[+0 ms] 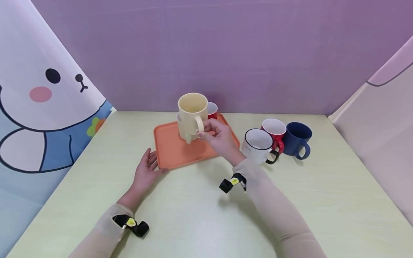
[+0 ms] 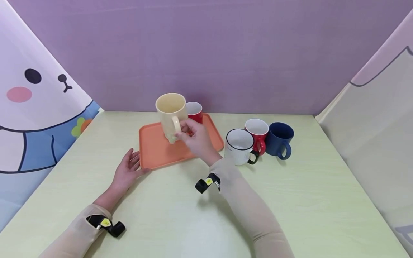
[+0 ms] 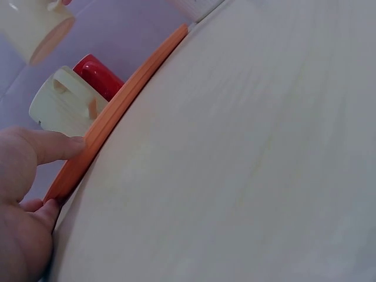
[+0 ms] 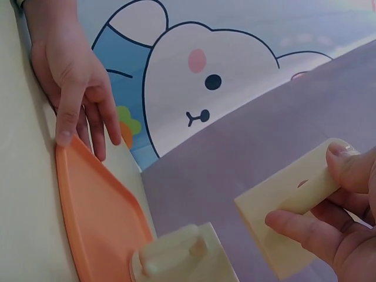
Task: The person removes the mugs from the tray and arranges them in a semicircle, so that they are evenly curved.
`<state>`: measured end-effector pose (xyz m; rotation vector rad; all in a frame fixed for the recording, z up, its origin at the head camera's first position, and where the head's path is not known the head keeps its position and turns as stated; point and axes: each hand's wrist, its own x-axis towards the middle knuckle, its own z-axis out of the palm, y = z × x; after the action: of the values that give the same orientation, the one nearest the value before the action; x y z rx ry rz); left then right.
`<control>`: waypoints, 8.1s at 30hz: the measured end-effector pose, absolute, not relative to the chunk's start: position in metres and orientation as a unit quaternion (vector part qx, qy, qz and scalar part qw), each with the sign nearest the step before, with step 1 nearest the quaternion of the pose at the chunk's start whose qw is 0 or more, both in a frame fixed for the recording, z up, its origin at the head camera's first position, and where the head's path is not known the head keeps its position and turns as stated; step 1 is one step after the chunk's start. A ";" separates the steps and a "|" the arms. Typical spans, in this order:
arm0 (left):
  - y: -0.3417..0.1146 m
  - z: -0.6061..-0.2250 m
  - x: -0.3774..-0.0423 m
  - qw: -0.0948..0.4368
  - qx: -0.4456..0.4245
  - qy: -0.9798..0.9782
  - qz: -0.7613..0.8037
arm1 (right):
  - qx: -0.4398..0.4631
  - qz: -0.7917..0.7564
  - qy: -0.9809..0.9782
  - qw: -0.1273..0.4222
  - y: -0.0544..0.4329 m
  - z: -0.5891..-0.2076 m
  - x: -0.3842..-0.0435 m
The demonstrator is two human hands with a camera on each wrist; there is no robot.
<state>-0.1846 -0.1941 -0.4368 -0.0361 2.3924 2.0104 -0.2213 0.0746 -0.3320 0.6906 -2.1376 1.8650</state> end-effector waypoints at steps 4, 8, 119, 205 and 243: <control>-0.193 -0.436 -0.185 0.006 -0.009 0.764 0.646 | 0.242 0.641 -0.716 0.133 0.089 -0.331 -0.222; -0.192 -0.435 -0.184 0.007 -0.011 0.766 0.643 | 0.233 0.642 -0.716 0.147 0.103 -0.331 -0.221; -0.196 -0.434 -0.179 0.008 -0.010 0.767 0.642 | -0.032 0.736 -0.634 0.235 0.373 -0.396 -0.121; -0.195 -0.437 -0.179 -0.004 -0.011 0.761 0.648 | 0.130 0.306 -0.910 0.248 0.323 -0.333 -0.127; -0.195 -0.439 -0.179 0.000 -0.011 0.761 0.649 | 0.295 0.318 -0.899 0.061 0.152 -0.367 -0.191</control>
<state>-0.1794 -0.1945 -0.4390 -0.0354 2.3890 2.0395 -0.1910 0.1516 -0.3675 0.8921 -2.7184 0.9624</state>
